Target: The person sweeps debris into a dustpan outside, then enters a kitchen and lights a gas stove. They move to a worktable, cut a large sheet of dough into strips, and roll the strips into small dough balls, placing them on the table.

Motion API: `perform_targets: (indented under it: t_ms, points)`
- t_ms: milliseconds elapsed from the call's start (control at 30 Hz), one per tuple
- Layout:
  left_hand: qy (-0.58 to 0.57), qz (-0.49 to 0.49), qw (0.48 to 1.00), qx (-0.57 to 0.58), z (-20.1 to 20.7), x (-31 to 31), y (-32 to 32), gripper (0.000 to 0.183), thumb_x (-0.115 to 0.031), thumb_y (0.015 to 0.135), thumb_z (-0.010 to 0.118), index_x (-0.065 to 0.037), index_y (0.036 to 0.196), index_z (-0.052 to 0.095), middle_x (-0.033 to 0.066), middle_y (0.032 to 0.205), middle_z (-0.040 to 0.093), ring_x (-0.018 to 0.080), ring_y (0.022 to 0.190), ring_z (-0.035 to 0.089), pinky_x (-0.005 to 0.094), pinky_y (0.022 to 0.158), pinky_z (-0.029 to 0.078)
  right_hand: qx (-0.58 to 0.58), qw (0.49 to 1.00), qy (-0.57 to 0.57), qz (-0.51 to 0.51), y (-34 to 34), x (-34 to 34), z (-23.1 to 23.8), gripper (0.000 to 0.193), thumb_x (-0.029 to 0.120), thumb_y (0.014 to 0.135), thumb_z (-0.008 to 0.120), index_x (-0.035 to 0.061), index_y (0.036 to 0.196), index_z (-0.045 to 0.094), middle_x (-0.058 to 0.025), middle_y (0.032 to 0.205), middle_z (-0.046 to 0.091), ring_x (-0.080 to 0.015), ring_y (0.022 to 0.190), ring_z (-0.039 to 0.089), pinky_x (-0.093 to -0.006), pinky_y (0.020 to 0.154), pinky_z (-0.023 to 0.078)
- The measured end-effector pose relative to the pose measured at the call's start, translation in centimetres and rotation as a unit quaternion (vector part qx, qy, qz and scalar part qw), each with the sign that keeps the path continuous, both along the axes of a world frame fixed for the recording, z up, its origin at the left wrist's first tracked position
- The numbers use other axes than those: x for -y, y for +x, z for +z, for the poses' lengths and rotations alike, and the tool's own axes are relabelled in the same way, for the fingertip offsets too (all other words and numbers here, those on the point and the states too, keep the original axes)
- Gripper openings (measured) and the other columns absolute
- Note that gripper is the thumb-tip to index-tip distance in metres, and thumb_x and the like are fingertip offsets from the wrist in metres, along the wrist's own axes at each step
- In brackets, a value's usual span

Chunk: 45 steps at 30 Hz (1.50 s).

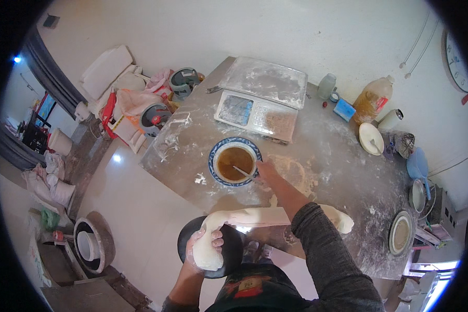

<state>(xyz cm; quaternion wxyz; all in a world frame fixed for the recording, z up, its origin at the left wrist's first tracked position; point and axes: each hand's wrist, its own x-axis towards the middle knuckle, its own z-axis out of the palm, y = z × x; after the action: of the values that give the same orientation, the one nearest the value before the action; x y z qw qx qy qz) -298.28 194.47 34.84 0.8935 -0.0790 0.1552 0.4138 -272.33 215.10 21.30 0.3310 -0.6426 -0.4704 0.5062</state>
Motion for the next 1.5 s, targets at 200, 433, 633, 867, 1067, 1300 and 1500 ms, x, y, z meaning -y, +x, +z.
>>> perform_targets:
  t_ms: [200,433,633,867,1067,1300,1500]
  points:
    - [-0.003,0.080,0.996,-0.031,2.2,-3.2,1.8,0.049,-0.029,0.083,0.051,0.003,0.118,0.040,0.0093,0.084,0.050,0.0165,0.070,0.050,0.0254,0.061,0.048,-0.188,0.961,-0.031,-0.199,3.3,3.1,3.0,0.030,0.021,0.082,0.052,0.0009,0.104,0.049,-0.0135,0.090,0.056,-0.0219,0.080,0.060,-0.0345,0.056,0.054]
    - [0.123,0.207,0.970,-0.040,3.4,-13.2,0.5,0.046,-0.037,0.090,0.042,0.005,0.106,0.051,0.0185,0.099,0.058,0.0255,0.087,0.060,0.0375,0.079,0.051,-0.024,0.968,0.141,-0.204,21.1,14.0,8.4,0.021,0.017,0.082,0.048,0.0059,0.099,0.056,-0.0043,0.080,0.058,-0.0137,0.069,0.056,-0.0275,0.057,0.047]
    - [0.200,0.191,0.908,-0.316,-2.6,-25.4,3.6,0.045,-0.040,0.090,0.042,0.000,0.111,0.048,0.0160,0.108,0.053,0.0271,0.099,0.051,0.0371,0.087,0.043,-0.034,0.885,0.109,-0.452,32.5,24.5,7.8,0.015,0.008,0.081,0.046,0.0039,0.090,0.058,-0.0030,0.075,0.059,-0.0110,0.058,0.054,-0.0236,0.049,0.042]
    - [0.605,-0.088,0.241,-0.754,-8.9,-19.6,13.5,0.052,-0.046,0.083,0.051,-0.010,0.120,0.050,0.0116,0.113,0.053,0.0243,0.108,0.048,0.0469,0.097,0.027,-0.116,0.830,0.091,-0.538,38.6,33.0,4.1,0.020,0.011,0.082,0.045,0.0032,0.099,0.053,-0.0052,0.089,0.059,-0.0172,0.075,0.059,-0.0294,0.061,0.050]
    - [0.660,-0.212,0.093,-0.714,-4.8,-14.7,13.2,0.058,-0.055,0.075,0.053,-0.014,0.117,0.051,0.0106,0.101,0.051,0.0273,0.105,0.047,0.0570,0.099,0.019,-0.248,0.756,0.095,-0.599,35.3,34.2,4.1,0.032,0.031,0.089,0.043,0.0052,0.107,0.050,-0.0059,0.093,0.056,-0.0202,0.082,0.058,-0.0314,0.071,0.046]
    - [0.675,-0.217,0.039,-0.704,-4.8,-14.2,12.9,0.076,-0.058,0.066,0.060,-0.012,0.125,0.043,0.0149,0.112,0.047,0.0313,0.111,0.042,0.0567,0.099,0.020,-0.240,0.750,0.129,-0.602,23.4,35.0,5.1,0.044,0.033,0.089,0.043,0.0061,0.124,0.041,-0.0071,0.103,0.052,-0.0209,0.090,0.053,-0.0338,0.081,0.041]
    - [0.712,-0.169,-0.013,-0.681,-5.1,-14.7,13.1,0.076,-0.062,0.066,0.057,-0.006,0.116,0.049,0.0189,0.101,0.053,0.0329,0.098,0.049,0.0492,0.088,0.034,0.338,0.912,0.165,-0.166,19.5,32.3,8.2,0.050,0.010,0.072,0.059,0.0023,0.120,0.046,-0.0186,0.121,0.046,-0.0348,0.113,0.041,-0.0444,0.098,0.029]
